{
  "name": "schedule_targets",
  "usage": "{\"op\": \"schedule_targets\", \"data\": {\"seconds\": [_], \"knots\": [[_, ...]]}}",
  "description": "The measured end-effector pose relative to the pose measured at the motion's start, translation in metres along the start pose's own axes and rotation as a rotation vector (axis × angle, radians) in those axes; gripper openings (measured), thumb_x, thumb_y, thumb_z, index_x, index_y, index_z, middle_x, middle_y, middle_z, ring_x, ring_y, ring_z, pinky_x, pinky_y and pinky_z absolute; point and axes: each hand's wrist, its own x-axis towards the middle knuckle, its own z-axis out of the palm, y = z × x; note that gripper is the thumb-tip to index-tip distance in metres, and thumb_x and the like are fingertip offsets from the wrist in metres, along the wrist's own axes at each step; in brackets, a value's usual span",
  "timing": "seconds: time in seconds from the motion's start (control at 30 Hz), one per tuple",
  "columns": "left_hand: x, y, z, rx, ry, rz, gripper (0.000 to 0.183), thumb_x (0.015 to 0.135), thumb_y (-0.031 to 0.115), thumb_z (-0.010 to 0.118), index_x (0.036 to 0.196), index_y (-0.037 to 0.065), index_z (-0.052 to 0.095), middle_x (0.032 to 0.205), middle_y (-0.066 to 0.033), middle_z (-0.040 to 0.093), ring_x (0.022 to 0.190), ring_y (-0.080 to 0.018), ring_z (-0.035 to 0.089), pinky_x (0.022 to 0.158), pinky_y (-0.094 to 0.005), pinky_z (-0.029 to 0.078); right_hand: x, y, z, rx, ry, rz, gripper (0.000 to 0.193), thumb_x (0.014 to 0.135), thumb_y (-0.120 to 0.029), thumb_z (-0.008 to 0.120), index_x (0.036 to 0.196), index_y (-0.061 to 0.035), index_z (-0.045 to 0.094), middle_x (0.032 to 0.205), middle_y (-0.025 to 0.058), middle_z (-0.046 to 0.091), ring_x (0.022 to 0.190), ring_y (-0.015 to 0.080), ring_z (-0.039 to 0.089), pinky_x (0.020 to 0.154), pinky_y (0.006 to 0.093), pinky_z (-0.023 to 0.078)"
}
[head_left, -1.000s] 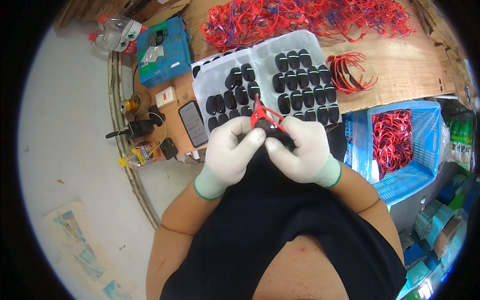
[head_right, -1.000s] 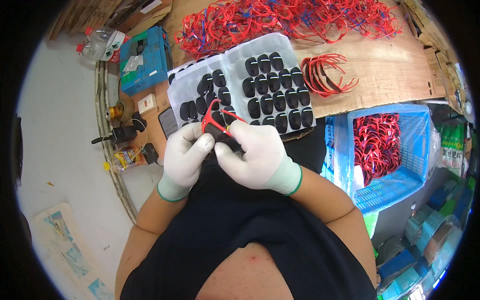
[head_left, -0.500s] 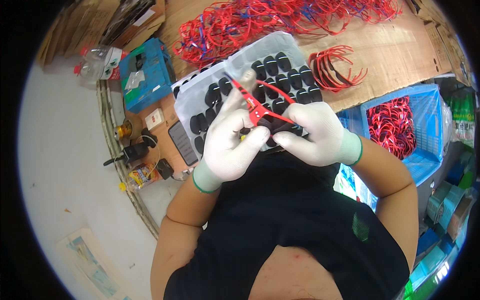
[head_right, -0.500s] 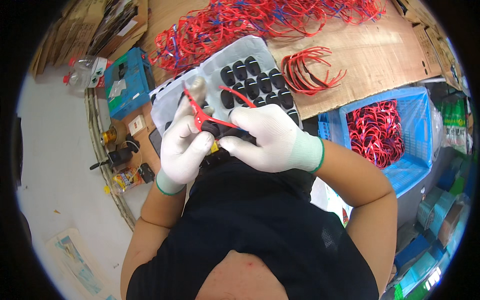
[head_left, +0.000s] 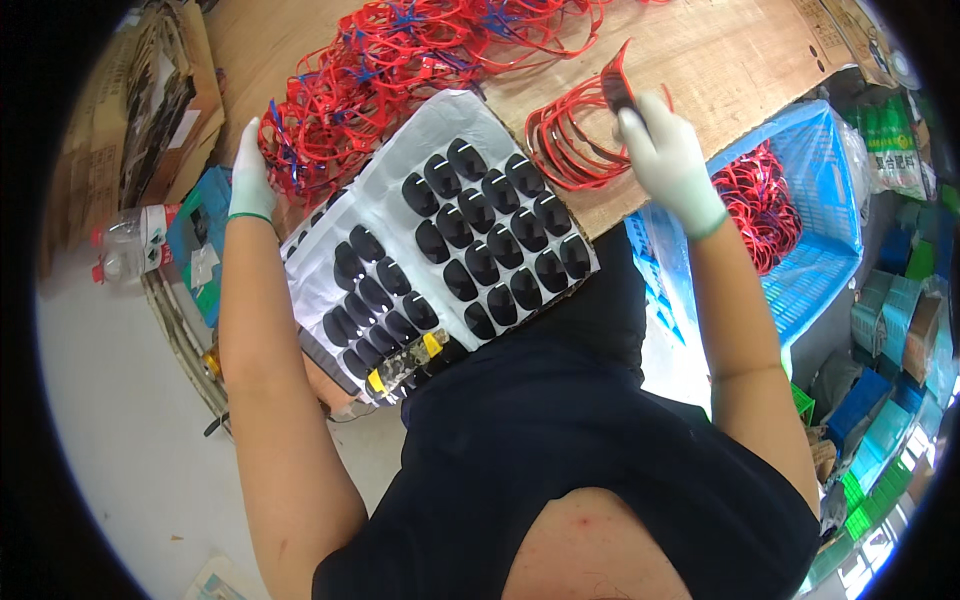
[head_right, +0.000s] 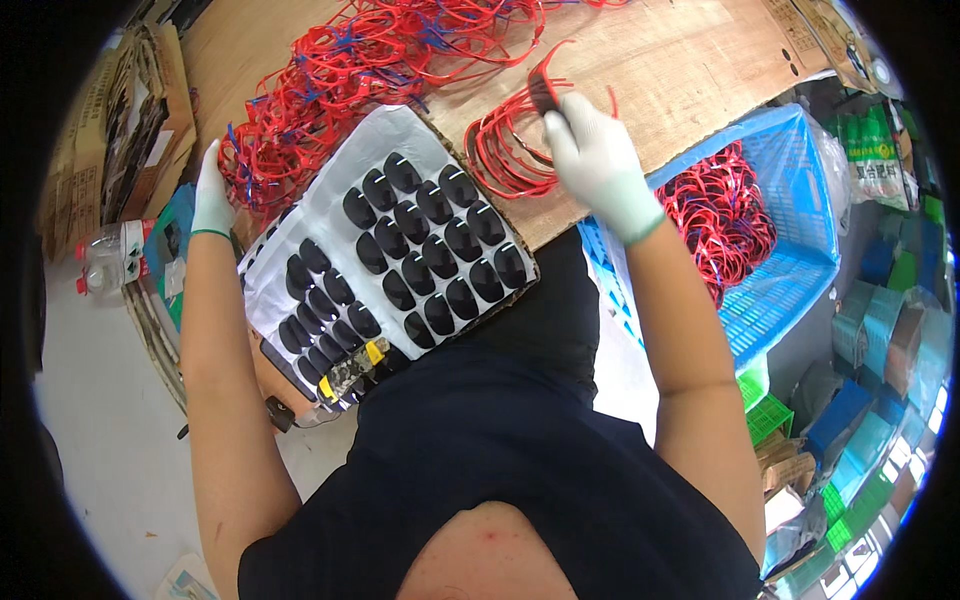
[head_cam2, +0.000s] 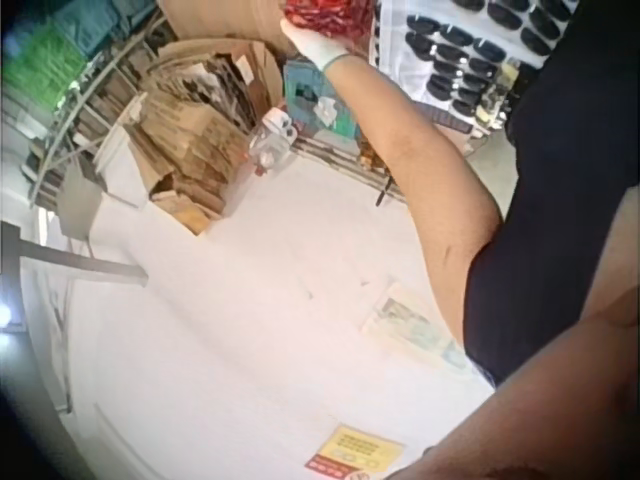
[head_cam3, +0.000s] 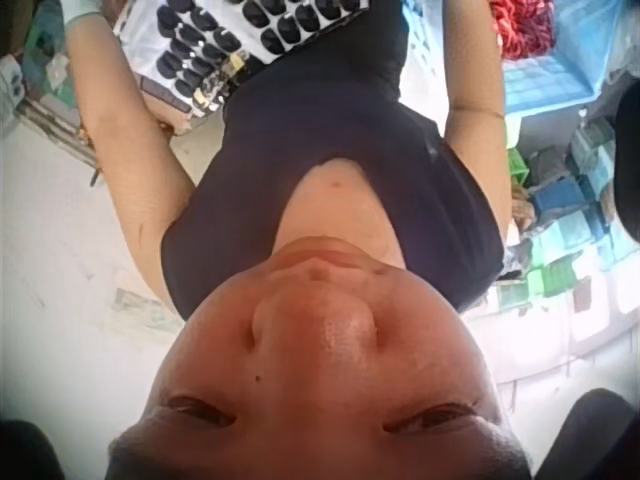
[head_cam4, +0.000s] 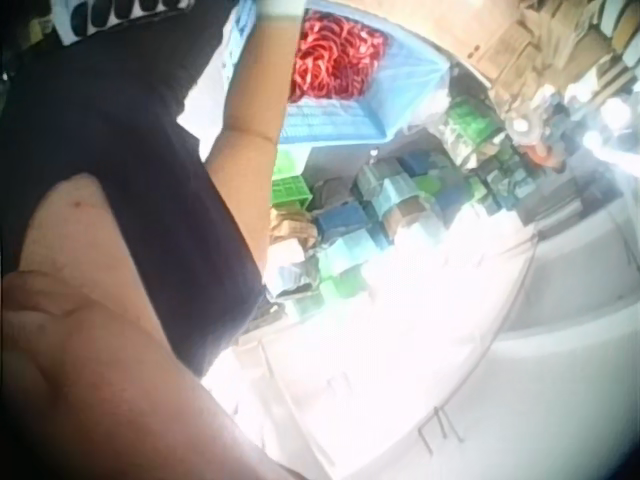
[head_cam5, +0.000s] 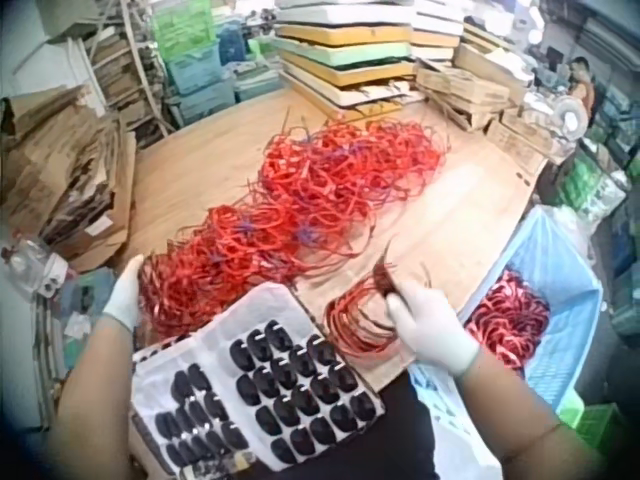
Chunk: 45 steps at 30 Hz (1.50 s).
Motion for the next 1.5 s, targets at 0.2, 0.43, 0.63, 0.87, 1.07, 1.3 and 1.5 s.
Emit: {"op": "schedule_targets", "data": {"seconds": [0.2,0.43,0.63,0.87,1.07,1.3,1.5], "knots": [[0.001,0.004,-0.004,0.275,0.01,0.378,0.048,0.09,0.05,0.065,0.108,0.006,0.071,0.099,-0.0099,0.072,0.092,-0.0234,0.067,0.085,-0.036,0.052,0.018,0.056,0.035,-0.238,-0.123,0.004,0.023,0.097,-0.025,0.053,0.101,-0.0041,0.061,0.089,0.0249,0.066,0.091,0.0444,0.065,0.08,0.0518,0.05],[-0.217,-0.007,0.089,0.44,-0.492,1.258,0.029,0.09,0.013,0.069,0.118,0.004,0.068,0.122,-0.011,0.069,0.109,-0.0216,0.066,0.098,-0.0352,0.051,0.005,0.052,0.041,-0.105,-0.108,0.103,0.027,0.095,-0.026,0.057,0.104,-0.0022,0.066,0.095,0.0241,0.068,0.093,0.0416,0.066,0.081,0.0468,0.052],[-0.233,-0.039,0.226,1.079,-0.783,1.229,0.036,0.093,0.029,0.058,0.118,0.004,0.062,0.114,-0.0209,0.068,0.11,-0.0365,0.065,0.094,-0.0447,0.052,0.011,0.043,0.041,-0.035,-0.12,0.101,0.028,0.094,-0.025,0.06,0.104,-0.0006,0.068,0.094,0.0225,0.069,0.091,0.0383,0.068,0.081,0.043,0.053],[-0.242,-0.041,0.229,1.174,-0.768,1.143,0.026,0.09,0.02,0.054,0.107,0.001,0.06,0.107,-0.0239,0.07,0.105,-0.0395,0.067,0.091,-0.0473,0.053,-0.001,0.047,0.048,-0.079,-0.077,0.025,0.027,0.095,-0.027,0.058,0.099,-0.0022,0.069,0.094,0.0238,0.068,0.092,0.0413,0.066,0.081,0.0471,0.052],[-0.253,-0.035,0.236,1.201,-0.748,1.086,0.03,0.088,0.018,0.057,0.113,0.002,0.061,0.111,-0.0244,0.069,0.107,-0.0391,0.067,0.092,-0.046,0.053,0.003,0.045,0.051,-0.209,-0.161,0.016,0.028,0.095,-0.029,0.057,0.092,-0.0024,0.067,0.092,0.0242,0.067,0.09,0.0427,0.065,0.08,0.0495,0.051],[-0.259,-0.033,0.249,1.315,-0.833,1.102,0.033,0.086,0.024,0.065,0.111,0.004,0.072,0.114,-0.0212,0.071,0.107,-0.0341,0.069,0.092,-0.0419,0.055,0.005,0.048,0.036,-0.202,-0.212,-0.051,0.027,0.093,-0.03,0.06,0.092,-0.0044,0.068,0.087,0.0227,0.068,0.085,0.0419,0.066,0.076,0.0489,0.053],[-0.256,-0.031,0.206,1.074,-0.79,1.12,0.036,0.091,0.03,0.058,0.112,0.002,0.067,0.111,-0.0227,0.069,0.107,-0.0387,0.066,0.094,-0.0454,0.052,0.004,0.044,0.024,-0.173,-0.259,-0.123,0.028,0.093,-0.033,0.062,0.096,-0.0056,0.069,0.083,0.0213,0.068,0.083,0.0403,0.067,0.074,0.0462,0.054]]}}
